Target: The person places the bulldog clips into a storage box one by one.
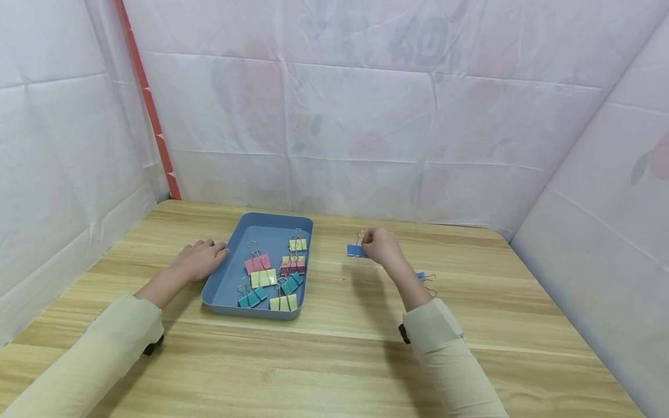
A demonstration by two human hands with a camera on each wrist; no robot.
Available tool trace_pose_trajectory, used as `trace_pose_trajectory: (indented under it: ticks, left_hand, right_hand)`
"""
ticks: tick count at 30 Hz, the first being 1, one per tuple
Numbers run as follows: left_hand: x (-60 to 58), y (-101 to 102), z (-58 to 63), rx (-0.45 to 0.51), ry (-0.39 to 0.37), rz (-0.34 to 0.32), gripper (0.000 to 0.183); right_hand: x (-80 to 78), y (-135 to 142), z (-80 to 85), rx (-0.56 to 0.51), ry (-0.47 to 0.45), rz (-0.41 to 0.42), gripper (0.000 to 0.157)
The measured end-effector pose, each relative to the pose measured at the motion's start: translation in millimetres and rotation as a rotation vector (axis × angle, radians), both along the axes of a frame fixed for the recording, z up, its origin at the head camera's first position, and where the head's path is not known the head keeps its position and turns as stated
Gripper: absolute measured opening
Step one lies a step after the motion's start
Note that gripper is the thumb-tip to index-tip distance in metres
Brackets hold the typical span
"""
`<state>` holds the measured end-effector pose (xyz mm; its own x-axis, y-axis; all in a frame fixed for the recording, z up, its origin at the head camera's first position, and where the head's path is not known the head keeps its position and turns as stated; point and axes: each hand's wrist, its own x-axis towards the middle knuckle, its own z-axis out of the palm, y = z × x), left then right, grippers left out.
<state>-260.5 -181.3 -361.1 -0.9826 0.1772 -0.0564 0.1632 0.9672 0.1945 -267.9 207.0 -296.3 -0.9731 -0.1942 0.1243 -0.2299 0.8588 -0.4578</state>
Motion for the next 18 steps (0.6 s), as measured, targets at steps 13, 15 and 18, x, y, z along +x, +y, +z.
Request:
trace_pose_trajectory:
  ticks: [13,15,18]
  left_hand:
    - [-0.3,0.9,1.5,-0.001,0.003,-0.005,0.053]
    - [-0.7,1.3,1.8,0.0,0.003,-0.008,0.053]
    - [-1.1,1.0,1.8,0.002,0.004,-0.011,0.053]
  right_hand:
    - [3.8,-17.6,-0.2,-0.011,0.041,0.054,0.005]
    - [3.4,-20.7,-1.5,-0.018,0.049,0.057,0.005]
    - [2.5,-26.0,-3.7,-0.034,0.069,0.067,0.005]
